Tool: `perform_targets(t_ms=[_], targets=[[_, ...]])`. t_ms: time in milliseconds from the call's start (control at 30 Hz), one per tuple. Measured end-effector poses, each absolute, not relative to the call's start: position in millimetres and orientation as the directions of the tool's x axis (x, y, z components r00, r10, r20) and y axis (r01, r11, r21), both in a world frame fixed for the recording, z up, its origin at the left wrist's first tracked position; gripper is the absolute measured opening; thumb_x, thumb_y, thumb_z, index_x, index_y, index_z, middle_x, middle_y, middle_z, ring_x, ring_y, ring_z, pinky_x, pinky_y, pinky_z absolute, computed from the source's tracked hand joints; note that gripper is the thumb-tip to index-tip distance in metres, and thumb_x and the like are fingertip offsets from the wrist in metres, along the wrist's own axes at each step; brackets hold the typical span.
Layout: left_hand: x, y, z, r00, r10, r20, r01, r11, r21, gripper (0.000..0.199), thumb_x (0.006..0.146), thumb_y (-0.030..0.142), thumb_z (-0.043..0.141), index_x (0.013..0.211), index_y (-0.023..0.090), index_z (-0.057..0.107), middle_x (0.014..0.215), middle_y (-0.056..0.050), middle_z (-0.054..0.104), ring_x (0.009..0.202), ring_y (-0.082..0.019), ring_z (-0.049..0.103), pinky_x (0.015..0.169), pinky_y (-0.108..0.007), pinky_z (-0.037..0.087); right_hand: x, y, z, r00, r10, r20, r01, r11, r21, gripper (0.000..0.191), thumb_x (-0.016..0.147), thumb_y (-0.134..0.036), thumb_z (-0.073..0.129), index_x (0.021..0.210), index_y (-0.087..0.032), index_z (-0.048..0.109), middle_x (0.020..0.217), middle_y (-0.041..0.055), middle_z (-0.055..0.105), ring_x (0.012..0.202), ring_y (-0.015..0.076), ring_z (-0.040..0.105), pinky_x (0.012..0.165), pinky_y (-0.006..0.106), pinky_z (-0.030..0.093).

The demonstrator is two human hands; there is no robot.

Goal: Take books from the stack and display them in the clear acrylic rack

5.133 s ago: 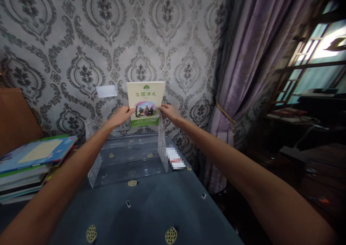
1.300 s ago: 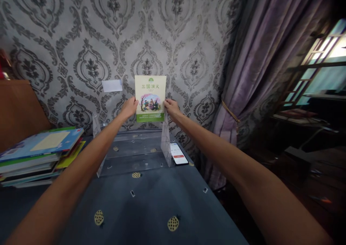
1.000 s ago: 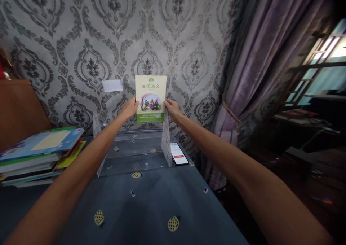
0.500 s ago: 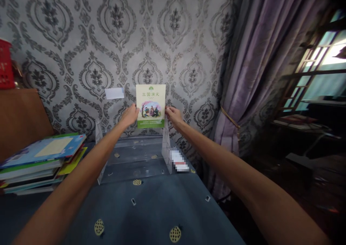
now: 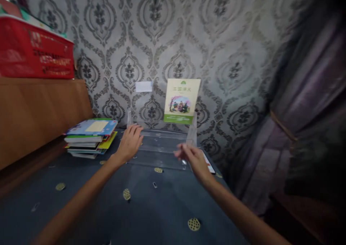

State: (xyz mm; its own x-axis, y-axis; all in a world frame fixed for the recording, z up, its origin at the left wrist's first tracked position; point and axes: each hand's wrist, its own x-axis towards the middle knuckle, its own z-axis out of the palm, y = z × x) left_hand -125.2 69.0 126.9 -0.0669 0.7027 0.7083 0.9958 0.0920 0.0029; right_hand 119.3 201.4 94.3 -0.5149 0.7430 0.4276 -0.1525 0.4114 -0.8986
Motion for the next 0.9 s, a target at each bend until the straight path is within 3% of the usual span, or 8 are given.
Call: perform_targets(t_ms=[67,133,367,533,700,900], targets=[[-140.2,41.3,114.7,-0.102,0.698,0.709,0.980,0.193,-0.048,0.032,0.097,0.026,0.041,0.121,0.016,0.058,0.133,-0.016,0.058,0.136,-0.030,0.043,0.114,-0.046,0.035,116.1,166.3,62.4,-0.707,0.667,0.235,-0.087,0.248,-0.965,0.058,0.077,-0.076,0.059,0.088,-0.020,0.068,0.064,0.0053,0.068,0.059,0.0203,0.061,0.061,0.033,0.049],[-159.3,17.9,109.7,-0.158,0.684,0.712,0.951,0.300,-0.077,0.032,0.096,0.026,0.041,0.121,0.016,0.059,0.137,-0.018,0.056,0.140,-0.032,0.039,0.116,-0.049,0.032,111.8,137.7,37.1,-0.764,0.632,0.131,-0.056,0.137,-0.989,0.062,0.073,-0.079,0.061,0.088,-0.019,0.068,0.062,0.0052,0.068,0.059,0.0199,0.061,0.060,0.032,0.049],[-228.1,-20.5,111.7,-0.405,0.664,0.629,0.805,0.586,-0.099,0.049,0.093,0.037,0.045,0.134,0.010,0.051,0.145,-0.026,0.050,0.143,-0.039,0.035,0.113,-0.060,0.028,85.5,89.9,-6.2,-0.774,0.634,-0.006,-0.022,-0.037,-0.999,0.068,0.066,-0.084,0.061,0.084,-0.018,0.067,0.059,0.0043,0.066,0.054,0.0173,0.058,0.054,0.028,0.044],[-244.7,-13.3,104.2,-0.493,0.665,0.561,0.746,0.655,-0.120,0.051,0.092,0.037,0.045,0.136,0.011,0.050,0.143,-0.026,0.052,0.137,-0.040,0.042,0.109,-0.059,0.032,72.2,82.6,-18.6,-0.743,0.669,0.022,-0.038,-0.010,-0.999,0.069,0.066,-0.084,0.060,0.083,-0.018,0.067,0.059,0.0037,0.065,0.049,0.0150,0.054,0.051,0.027,0.042],[-242.4,4.1,109.3,-0.545,0.629,0.554,0.715,0.694,-0.085,0.043,0.093,0.036,0.045,0.126,0.012,0.058,0.128,-0.026,0.061,0.125,-0.042,0.051,0.105,-0.059,0.034,75.8,80.4,-22.6,-0.758,0.650,0.059,-0.028,0.058,-0.998,0.068,0.070,-0.084,0.057,0.084,-0.018,0.068,0.059,0.0033,0.064,0.050,0.0155,0.054,0.051,0.028,0.042],[-237.9,0.4,115.5,-0.521,0.664,0.536,0.740,0.665,-0.103,0.041,0.094,0.027,0.040,0.127,0.014,0.061,0.126,-0.026,0.062,0.124,-0.043,0.052,0.105,-0.064,0.030,80.9,79.1,-22.7,-0.798,0.598,0.083,-0.020,0.111,-0.994,0.066,0.074,-0.082,0.055,0.083,-0.018,0.068,0.059,0.0038,0.064,0.049,0.0153,0.054,0.052,0.029,0.044]])
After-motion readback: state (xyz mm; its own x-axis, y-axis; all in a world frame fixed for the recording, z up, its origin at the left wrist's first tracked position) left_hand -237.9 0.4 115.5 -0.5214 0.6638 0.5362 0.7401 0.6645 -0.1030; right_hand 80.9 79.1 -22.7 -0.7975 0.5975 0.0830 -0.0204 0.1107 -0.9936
